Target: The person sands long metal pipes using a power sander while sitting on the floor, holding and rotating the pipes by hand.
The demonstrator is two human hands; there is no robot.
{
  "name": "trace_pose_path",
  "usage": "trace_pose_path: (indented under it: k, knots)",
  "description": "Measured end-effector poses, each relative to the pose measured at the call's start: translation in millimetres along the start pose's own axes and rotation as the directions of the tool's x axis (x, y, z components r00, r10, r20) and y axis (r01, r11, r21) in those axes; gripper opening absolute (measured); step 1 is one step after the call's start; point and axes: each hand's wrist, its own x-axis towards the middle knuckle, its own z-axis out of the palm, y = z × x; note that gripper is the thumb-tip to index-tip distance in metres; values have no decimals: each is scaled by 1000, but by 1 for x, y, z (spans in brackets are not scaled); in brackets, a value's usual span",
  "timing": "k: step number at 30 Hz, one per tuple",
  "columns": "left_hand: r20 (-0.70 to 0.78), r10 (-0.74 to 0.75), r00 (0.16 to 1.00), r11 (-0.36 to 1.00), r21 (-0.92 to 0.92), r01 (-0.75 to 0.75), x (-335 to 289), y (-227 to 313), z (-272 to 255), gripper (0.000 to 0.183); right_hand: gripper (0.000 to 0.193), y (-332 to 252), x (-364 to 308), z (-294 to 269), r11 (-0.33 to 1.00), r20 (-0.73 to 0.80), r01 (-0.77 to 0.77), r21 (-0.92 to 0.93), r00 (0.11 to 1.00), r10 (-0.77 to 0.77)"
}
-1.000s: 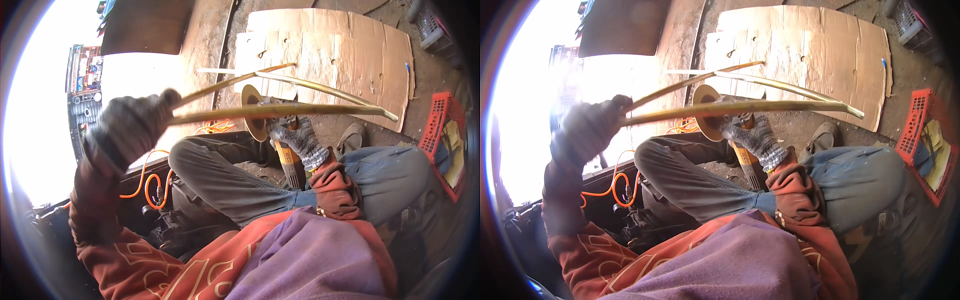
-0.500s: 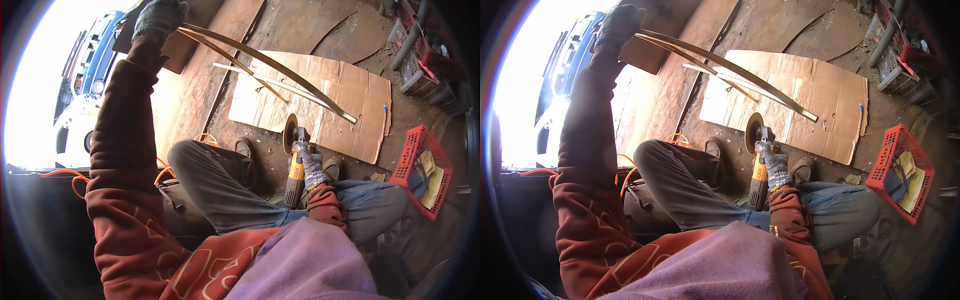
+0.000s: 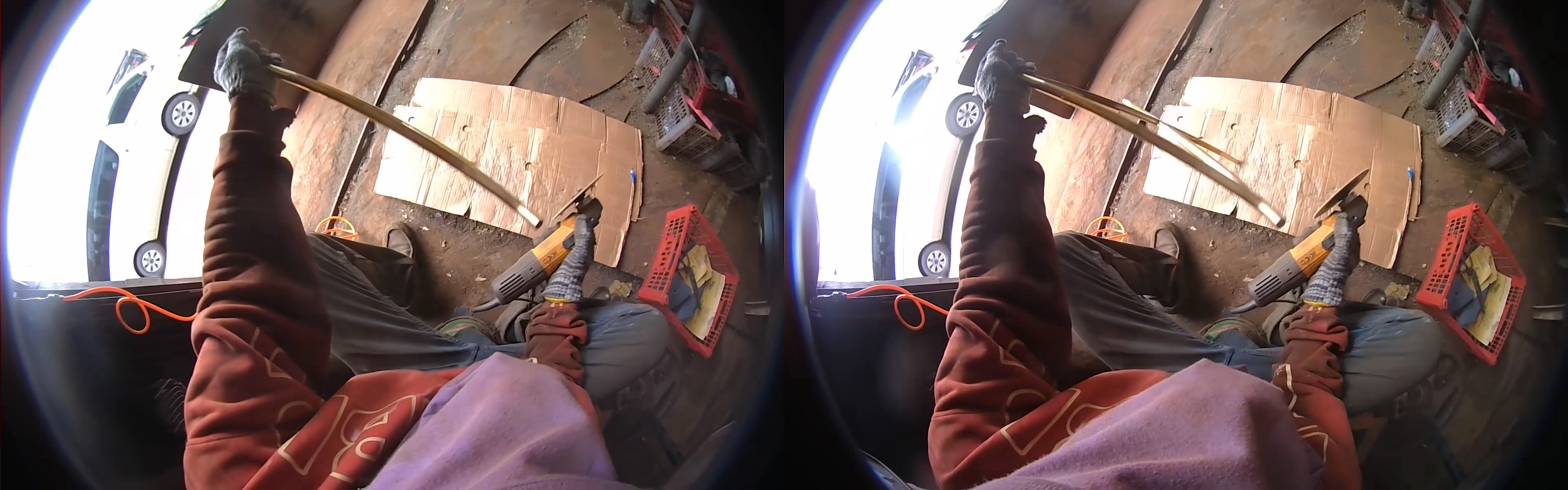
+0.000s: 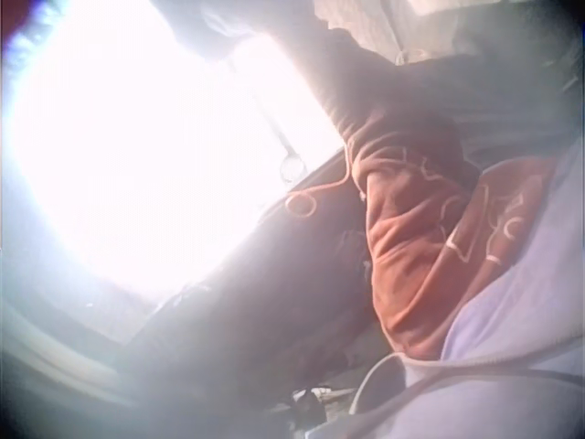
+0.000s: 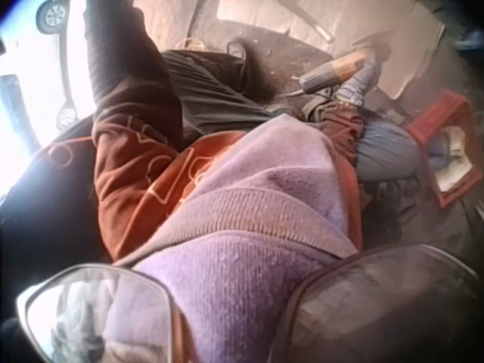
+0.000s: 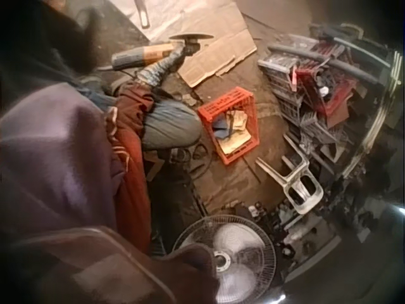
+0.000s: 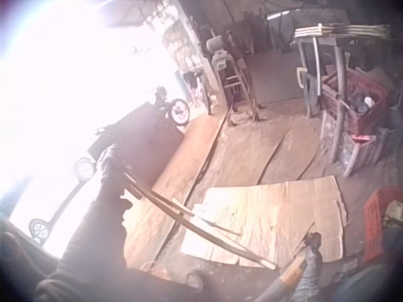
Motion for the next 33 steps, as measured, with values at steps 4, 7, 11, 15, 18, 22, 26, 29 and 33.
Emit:
trace_pose_path:
  k: [4, 7, 11, 15, 18, 22, 26, 29, 33]
  knots:
    - [182, -71, 981, 997, -4, 73, -32, 7, -37, 19, 30, -15, 31, -11, 950, 288, 279, -142, 930, -230]
    - [242, -83, 967, 996, -2, 87, -57, 17, -40, 24, 26, 0, 79, -27, 904, 579, 369, -217, 794, -185]
    - [327, -59, 943, 996, 82, 33, -98, 42, -43, 33, 35, 7, -7, 48, 992, 794, 61, -113, 605, 53]
    - [85, 51, 995, 974, 217, -68, -147, 53, -2, 39, 39, 29, -72, 98, 942, 775, -111, -317, 542, 325]
    - [69, 46, 997, 973, 224, -60, -169, 55, -2, 40, 35, 52, -105, 118, 899, 695, -104, -425, 599, 398]
    - [-24, 105, 994, 966, 241, -96, -193, 53, -16, 42, 31, 74, -110, 118, 939, 770, -100, -328, 548, 327]
    - [33, 75, 997, 994, 81, -78, -211, 58, -32, 44, 28, 73, -111, 118, 888, 709, -203, -412, 541, 452]
    - [142, 154, 978, 971, 159, -176, -217, 54, -44, 45, 24, 71, -99, 111, 888, 711, -265, -376, 532, 460]
    - [228, 110, 968, 991, 50, -124, -218, 55, -42, 40, 22, 75, -93, 106, 869, 627, -331, -368, 601, 495]
